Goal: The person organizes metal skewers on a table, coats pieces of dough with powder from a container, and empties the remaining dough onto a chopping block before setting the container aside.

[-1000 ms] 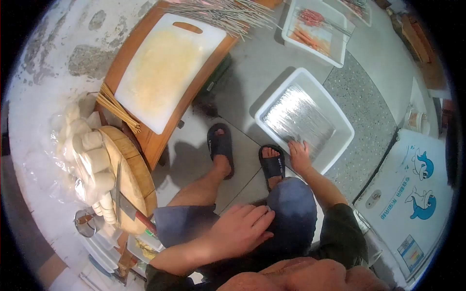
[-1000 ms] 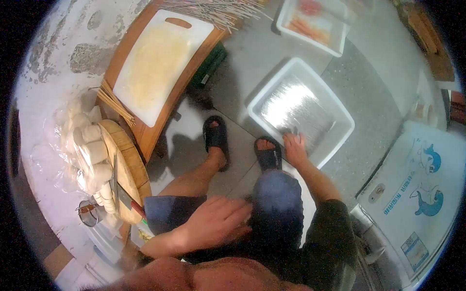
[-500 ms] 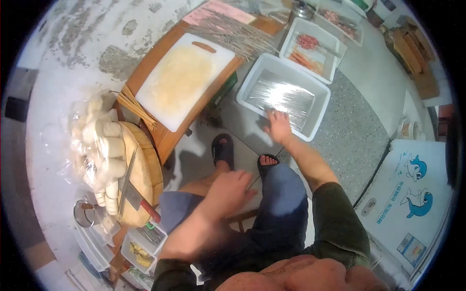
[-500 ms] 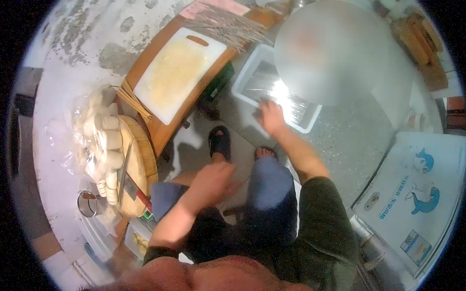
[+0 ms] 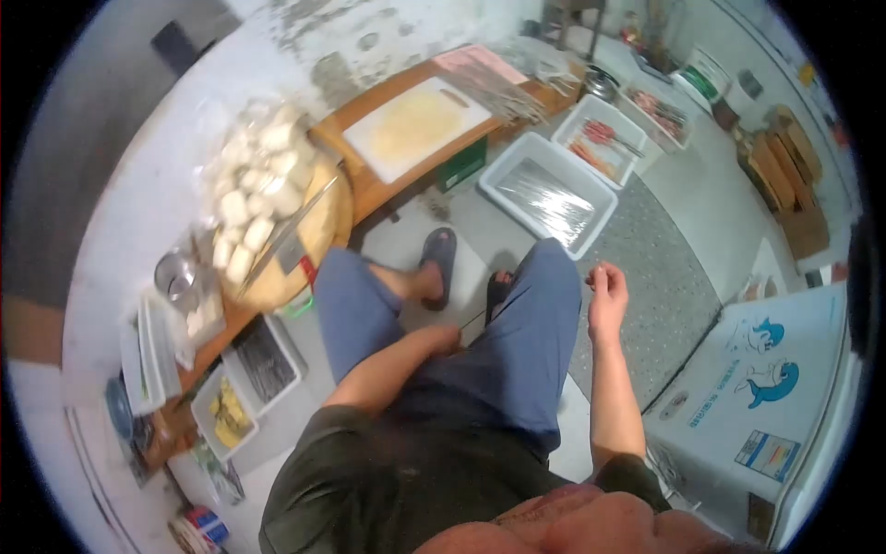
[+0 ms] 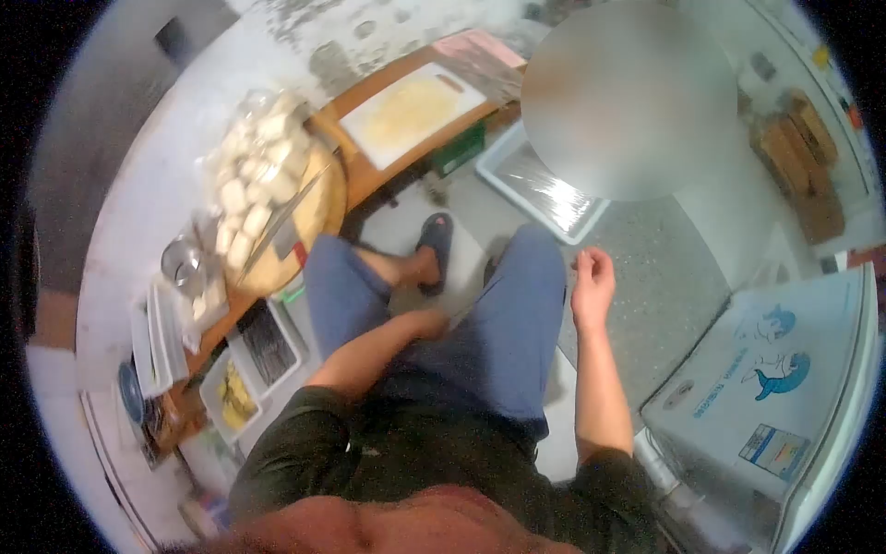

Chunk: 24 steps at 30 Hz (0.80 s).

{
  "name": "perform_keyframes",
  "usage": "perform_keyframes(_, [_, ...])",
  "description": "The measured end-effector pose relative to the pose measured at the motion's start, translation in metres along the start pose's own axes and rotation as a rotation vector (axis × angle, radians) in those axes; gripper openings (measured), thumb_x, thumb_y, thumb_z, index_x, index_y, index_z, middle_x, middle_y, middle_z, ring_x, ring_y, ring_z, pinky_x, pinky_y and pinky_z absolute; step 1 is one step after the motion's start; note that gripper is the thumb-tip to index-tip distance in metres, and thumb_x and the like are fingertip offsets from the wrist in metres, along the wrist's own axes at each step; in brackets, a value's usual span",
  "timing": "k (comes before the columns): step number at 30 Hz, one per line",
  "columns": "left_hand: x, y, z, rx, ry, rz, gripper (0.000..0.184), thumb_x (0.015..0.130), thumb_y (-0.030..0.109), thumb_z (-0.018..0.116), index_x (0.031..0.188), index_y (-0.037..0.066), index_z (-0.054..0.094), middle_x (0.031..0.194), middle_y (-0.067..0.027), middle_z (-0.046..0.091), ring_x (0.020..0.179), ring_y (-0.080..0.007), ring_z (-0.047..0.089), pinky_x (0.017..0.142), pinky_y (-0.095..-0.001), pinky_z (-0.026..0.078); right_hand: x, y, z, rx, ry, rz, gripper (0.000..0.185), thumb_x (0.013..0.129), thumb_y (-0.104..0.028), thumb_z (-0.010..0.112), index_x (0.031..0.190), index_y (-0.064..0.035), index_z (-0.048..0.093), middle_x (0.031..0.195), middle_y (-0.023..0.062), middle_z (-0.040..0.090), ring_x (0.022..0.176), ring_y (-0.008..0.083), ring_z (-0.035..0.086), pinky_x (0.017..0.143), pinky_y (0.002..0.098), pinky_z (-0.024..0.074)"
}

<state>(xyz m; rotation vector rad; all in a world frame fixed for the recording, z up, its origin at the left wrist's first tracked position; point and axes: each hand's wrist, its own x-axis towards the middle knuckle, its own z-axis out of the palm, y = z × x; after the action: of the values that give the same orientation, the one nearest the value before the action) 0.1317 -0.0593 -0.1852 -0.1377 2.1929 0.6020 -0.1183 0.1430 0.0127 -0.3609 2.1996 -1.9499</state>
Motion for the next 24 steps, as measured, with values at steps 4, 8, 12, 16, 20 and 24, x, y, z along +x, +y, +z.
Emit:
perform_keyframes(4, [0.027, 0.02, 0.05, -0.031, -0.023, 0.022, 0.032, 0.083, 0.032, 0.059, 0.1, 0.007, 0.067, 0.103, -0.0146, 0.066, 0.094, -0.0329, 0.064, 0.079, -0.0445, 0.05, -0.068, -0.028, -0.005, -0.343, 0.004, -0.168, 0.028, 0.09, -0.025, 0.058, 0.098, 0.0014, 0.056, 0.084, 0.0115, 0.062, 0.078, 0.0214, 0.059, 0.074, 0.0324, 0.0473])
perform_keyframes(8, [0.013, 0.029, 0.047, 0.019, 0.128, -0.04, 0.028, 0.082, 0.03, 0.059, 0.096, 0.007, 0.067, 0.1, -0.013, 0.067, 0.091, -0.0331, 0.065, 0.076, -0.0441, 0.052, -0.093, -0.008, -0.003, -0.621, -0.034, -0.213, 0.036, 0.09, -0.032, 0.057, 0.077, 0.002, 0.058, 0.074, 0.0216, 0.059, 0.068, 0.0354, 0.059, 0.065, 0.043, 0.0456])
perform_keyframes(12, [-0.104, 0.092, -0.043, 0.068, 0.566, -0.233, 0.025, 0.081, 0.028, 0.058, 0.092, 0.008, 0.068, 0.097, -0.0114, 0.067, 0.088, -0.0334, 0.065, 0.073, -0.0437, 0.053, -0.087, 0.012, 0.007, -0.688, -0.085, -0.323, 0.046, 0.091, -0.034, 0.057, 0.065, 0.0043, 0.057, 0.059, 0.023, 0.054, 0.051, 0.0326, 0.054, 0.055, 0.0432, 0.0431])
perform_keyframes(16, [-0.228, 0.125, -0.102, -0.059, 1.179, -0.41, 0.025, 0.081, 0.03, 0.061, 0.081, 0.005, 0.06, 0.082, -0.017, 0.064, 0.079, -0.0356, 0.062, 0.067, -0.0454, 0.049, -0.086, 0.003, -0.001, -0.445, -0.268, -0.139, 0.047, 0.088, -0.032, 0.062, 0.061, 0.0051, 0.054, 0.052, 0.0191, 0.049, 0.047, 0.0201, 0.047, 0.05, 0.0381, 0.0406])
perform_keyframes(20, [-0.261, 0.097, -0.067, 0.061, 1.404, -0.712, 0.03, 0.083, 0.034, 0.061, 0.075, 0.006, 0.056, 0.08, -0.0147, 0.062, 0.07, -0.0371, 0.062, 0.06, -0.0487, 0.048, -0.101, -0.029, -0.033, -0.396, -0.673, 0.103, 0.042, 0.086, -0.028, 0.065, 0.059, 0.0034, 0.054, 0.048, 0.0093, 0.048, 0.049, 0.011, 0.045, 0.048, 0.0321, 0.0386])
perform_keyframes(24, [-0.267, 0.099, -0.047, -0.098, 1.225, -0.742, 0.03, 0.085, 0.035, 0.059, 0.077, 0.006, 0.057, 0.075, -0.0177, 0.061, 0.069, -0.0384, 0.061, 0.06, -0.0494, 0.048, -0.142, -0.006, -0.066, -0.511, -1.004, 0.113, 0.037, 0.085, -0.028, 0.065, 0.062, 0.0004, 0.057, 0.052, 0.0102, 0.05, 0.051, 0.0124, 0.043, 0.049, 0.0325, 0.0393])
